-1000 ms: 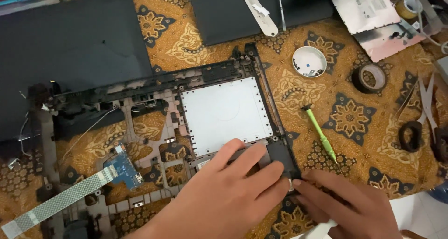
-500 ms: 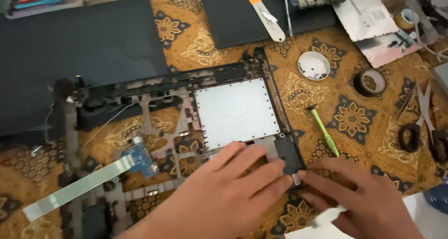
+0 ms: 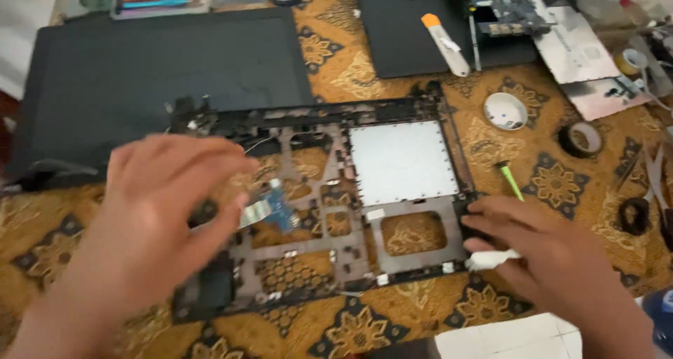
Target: Cleaning the internal components and chassis of a disassembled laptop using a toothbrush to remove dust.
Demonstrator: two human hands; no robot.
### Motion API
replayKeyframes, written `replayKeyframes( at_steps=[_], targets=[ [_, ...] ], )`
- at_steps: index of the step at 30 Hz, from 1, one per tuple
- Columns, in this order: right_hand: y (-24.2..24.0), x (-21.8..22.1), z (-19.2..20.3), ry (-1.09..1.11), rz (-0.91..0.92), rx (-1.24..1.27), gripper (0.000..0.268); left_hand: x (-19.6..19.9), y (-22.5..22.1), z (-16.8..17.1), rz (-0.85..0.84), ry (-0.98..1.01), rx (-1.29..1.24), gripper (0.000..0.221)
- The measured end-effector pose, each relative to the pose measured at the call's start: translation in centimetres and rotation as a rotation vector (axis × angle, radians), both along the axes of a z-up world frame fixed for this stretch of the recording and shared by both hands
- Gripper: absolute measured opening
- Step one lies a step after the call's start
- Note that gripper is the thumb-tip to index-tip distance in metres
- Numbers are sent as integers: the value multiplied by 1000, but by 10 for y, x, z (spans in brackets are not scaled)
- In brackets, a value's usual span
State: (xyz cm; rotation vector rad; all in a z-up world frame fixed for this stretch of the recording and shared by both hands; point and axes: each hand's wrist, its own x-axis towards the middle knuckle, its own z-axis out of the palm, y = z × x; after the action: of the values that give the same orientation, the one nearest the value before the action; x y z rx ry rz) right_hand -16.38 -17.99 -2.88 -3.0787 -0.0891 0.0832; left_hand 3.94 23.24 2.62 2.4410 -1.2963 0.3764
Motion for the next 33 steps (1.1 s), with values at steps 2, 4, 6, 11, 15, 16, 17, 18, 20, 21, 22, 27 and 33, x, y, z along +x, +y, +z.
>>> replayKeyframes(
  at_steps=[2, 4, 6, 11, 15, 16, 17, 18, 20, 21, 22, 27, 33],
  targets=[
    [5, 4, 7, 113, -75, -58, 58, 8, 16, 6, 21, 139, 65, 37],
    [11, 12, 16, 230, -155, -150, 57, 16, 20, 13, -45, 146, -21, 33],
    [9, 14, 17, 353, -232, -237, 56, 19, 28, 11, -103, 160, -98, 30],
    [43, 15, 30, -71, -181, 110, 31, 24, 45, 2, -156, 215, -96, 23],
    [83, 57, 46, 462, -311, -294, 55, 19, 58, -1, -170, 302, -16, 24],
    [87, 65, 42, 409, -194, -205, 56, 17, 60, 1, -187, 354, 13, 29],
    [91, 74, 39, 347, -81, -116, 59, 17, 61, 4, -202, 403, 35, 33],
    [109, 84, 48, 352, -65, -117, 59, 15, 64, 4, -187, 409, 33, 33],
    [146, 106, 68, 485, -209, -135, 43, 16, 68, 10, -163, 555, 163, 42],
    [150, 113, 64, 487, -197, -135, 43, 14, 72, 12, -151, 559, 163, 42],
    [154, 119, 59, 488, -72, -124, 40, 12, 74, 14, -171, 544, 121, 39],
    [181, 136, 36, 412, 399, 64, 40, -17, 85, 21, -152, 492, 145, 32],
    [187, 137, 17, 404, 481, 118, 47, -35, 102, -6, -103, 275, 48, 51]
  ],
)
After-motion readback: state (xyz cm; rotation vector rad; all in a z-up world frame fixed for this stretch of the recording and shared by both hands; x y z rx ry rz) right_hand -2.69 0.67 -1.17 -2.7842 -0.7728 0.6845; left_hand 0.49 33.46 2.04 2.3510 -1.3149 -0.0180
